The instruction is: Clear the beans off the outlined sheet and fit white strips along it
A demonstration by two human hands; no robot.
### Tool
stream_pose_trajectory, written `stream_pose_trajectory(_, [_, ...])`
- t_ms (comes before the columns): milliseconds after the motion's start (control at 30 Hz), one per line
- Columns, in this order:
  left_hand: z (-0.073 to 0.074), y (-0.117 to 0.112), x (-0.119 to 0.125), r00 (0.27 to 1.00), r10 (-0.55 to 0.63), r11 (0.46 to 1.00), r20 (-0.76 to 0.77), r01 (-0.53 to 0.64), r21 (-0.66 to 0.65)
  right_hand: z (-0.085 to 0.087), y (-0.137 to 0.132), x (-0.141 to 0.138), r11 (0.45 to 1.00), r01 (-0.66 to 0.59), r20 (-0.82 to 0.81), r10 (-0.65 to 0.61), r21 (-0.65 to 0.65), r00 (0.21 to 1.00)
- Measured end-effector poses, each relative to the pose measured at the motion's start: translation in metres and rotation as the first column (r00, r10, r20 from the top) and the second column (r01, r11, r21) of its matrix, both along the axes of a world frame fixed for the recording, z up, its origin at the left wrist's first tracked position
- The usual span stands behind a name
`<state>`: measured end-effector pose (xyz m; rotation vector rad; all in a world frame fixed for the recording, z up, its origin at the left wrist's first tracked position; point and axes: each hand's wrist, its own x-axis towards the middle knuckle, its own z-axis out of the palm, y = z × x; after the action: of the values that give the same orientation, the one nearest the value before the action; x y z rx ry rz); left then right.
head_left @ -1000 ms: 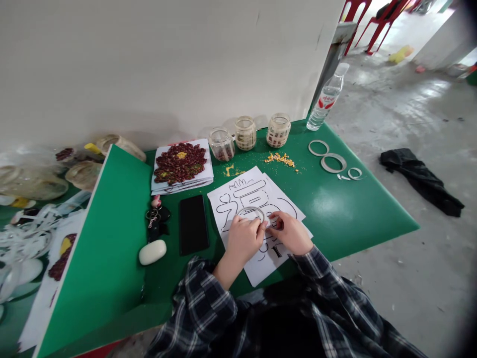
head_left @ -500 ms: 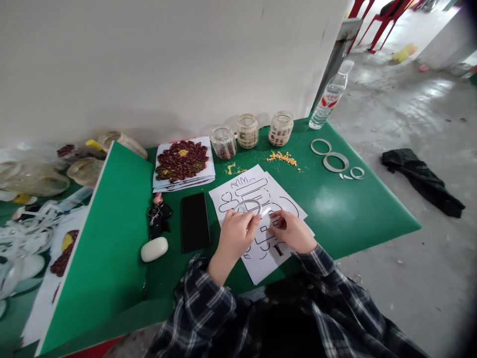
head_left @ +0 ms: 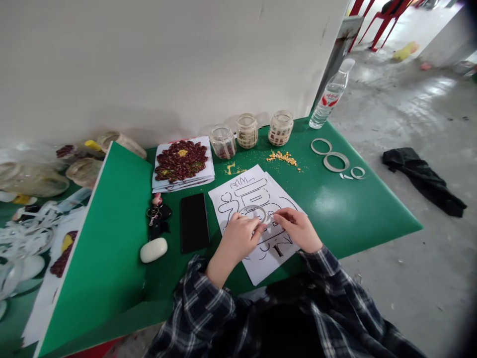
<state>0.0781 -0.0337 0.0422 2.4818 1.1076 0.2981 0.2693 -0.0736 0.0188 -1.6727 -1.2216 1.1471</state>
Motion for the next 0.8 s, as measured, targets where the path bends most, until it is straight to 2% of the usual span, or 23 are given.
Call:
stream_pose_trajectory(200, [-0.002,0.001,0.0,1.0,0.007,1.0,-0.018,-0.007,0.025,-0.007,0.001,0.001,1.0,-0.031,0.032,0.031,-0.008,0.999])
stream_pose_trajectory(333, [-0.007,-0.001,0.0,0.996,0.06,0.992,-0.067,-0.052,0.113,-0.007,-0.002,-0.005,0.999,-0.042,0.155,0.04,0.006,0.987])
stream_pose_trajectory(467, [-0.015,-0.006,0.003,0.986,0.126,0.971,-0.108,-0.1,0.219,-0.011,-0.004,-0.015,0.997,-0.052,0.37,0.028,0.054,0.928])
stream_pose_trajectory(567, [-0.018,-0.012,0.007,0.983,0.118,0.965,-0.143,-0.08,0.25,-0.015,-0.004,-0.018,0.996,-0.084,0.505,0.051,0.043,0.862])
stream_pose_trajectory(800, [-0.021,-0.018,0.014,0.972,0.11,0.961,-0.207,-0.05,0.273,-0.015,-0.001,-0.019,0.992,-0.124,0.605,0.109,-0.017,0.789])
